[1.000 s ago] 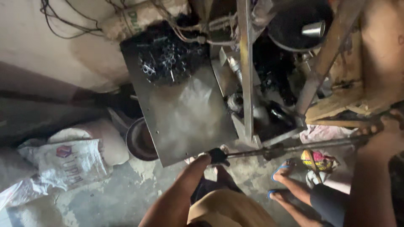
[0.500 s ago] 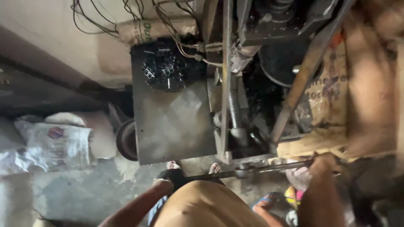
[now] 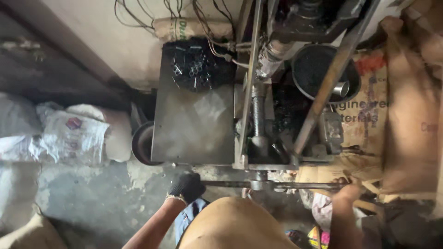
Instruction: The person operates a manual press machine to form small metal parts. They place a metal block into the press, pull a lever to activate the press, remove the formed parts, and repeat the process. The formed parts are collected on a metal tray.
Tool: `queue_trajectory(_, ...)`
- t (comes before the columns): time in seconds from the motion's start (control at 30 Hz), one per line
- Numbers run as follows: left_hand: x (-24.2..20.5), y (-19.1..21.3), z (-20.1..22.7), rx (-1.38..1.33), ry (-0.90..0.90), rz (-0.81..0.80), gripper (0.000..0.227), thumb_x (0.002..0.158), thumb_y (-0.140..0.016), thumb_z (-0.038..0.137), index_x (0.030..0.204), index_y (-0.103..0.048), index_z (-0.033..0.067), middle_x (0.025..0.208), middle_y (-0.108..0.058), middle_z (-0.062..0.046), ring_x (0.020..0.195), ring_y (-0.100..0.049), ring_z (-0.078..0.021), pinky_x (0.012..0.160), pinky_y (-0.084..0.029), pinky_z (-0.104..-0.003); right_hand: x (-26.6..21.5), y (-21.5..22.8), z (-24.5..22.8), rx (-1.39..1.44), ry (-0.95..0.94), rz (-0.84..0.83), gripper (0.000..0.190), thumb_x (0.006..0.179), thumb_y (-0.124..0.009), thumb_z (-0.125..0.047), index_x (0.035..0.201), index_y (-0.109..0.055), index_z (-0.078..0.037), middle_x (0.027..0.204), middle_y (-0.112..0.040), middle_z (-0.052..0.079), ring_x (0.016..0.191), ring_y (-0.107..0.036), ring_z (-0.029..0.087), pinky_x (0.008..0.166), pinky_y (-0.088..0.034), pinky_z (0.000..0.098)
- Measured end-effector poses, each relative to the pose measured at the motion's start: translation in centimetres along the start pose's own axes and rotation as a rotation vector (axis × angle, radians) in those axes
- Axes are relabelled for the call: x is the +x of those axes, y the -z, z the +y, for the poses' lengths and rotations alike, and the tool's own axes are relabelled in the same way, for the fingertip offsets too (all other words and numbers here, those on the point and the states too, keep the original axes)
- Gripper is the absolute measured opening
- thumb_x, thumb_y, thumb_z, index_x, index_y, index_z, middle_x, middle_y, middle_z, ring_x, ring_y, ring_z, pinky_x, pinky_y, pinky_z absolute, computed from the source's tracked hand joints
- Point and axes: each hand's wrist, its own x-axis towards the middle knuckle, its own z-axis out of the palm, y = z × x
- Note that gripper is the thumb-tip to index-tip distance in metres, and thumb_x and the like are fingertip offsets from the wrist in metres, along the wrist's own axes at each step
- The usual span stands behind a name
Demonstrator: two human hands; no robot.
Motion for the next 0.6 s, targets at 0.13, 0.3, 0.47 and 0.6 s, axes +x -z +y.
queue_trajectory(0.13, 0.7, -2.0, 5.7, -0.018, 0.053, 0.213, 0.023, 0.074, -0.064, 0.028, 0.071, -0.075, 0.0085, 0.077, -0.072, -0.02, 0.075, -0.071, -0.0399, 0.071, -0.055, -0.053, 1.6, 2.9, 1.0, -0.267, 0.109, -0.236, 0.037, 0.103, -0.05, -0.036, 0.111, -0.072, -0.007, 0.078, -0.058, 0.004, 0.068, -0.056, 0.022, 0.061, -0.046, 0.0388)
queue_trajectory(0.3, 2.6, -4.6, 8.7, 0.089, 0.013, 0.374, 0.017, 0.074, -0.063, 0.023, 0.074, -0.075, 0.0111, 0.073, -0.072, -0.018, 0.068, -0.071, -0.0393, 0.064, -0.054, -0.053, 3.4, 5.8, -2.8, -0.876, 0.563, -0.563, 0.042, 0.103, -0.06, -0.034, 0.12, -0.073, 0.002, 0.112, -0.073, 0.011, 0.099, -0.063, 0.022, 0.087, -0.047, 0.0344)
queue_trajectory(0.47, 3.6, -6.0, 7.8, 0.216, 0.021, 0.373, 0.016, 0.076, -0.062, 0.02, 0.071, -0.075, 0.0123, 0.076, -0.073, -0.017, 0.069, -0.071, -0.0388, 0.06, -0.054, -0.052, 4.4, -0.3, -10.4, -1.034, 0.809, -0.44, 0.041, 0.111, -0.061, -0.036, 0.12, -0.071, 0.002, 0.1, -0.071, 0.016, 0.096, -0.065, 0.025, 0.088, -0.05, 0.0358)
queue_trajectory(0.6, 4.6, -6.5, 7.2, 0.293, 0.049, 0.25, 0.016, 0.075, -0.063, 0.02, 0.074, -0.076, 0.0114, 0.079, -0.074, -0.019, 0.071, -0.072, -0.0386, 0.061, -0.055, -0.051, 3.1, -9.0, -10.1, -0.843, 0.872, -0.825, 0.031, 0.105, -0.067, -0.025, 0.126, -0.068, -0.002, 0.11, -0.07, 0.012, 0.092, -0.067, 0.018, 0.084, -0.053, 0.0313)
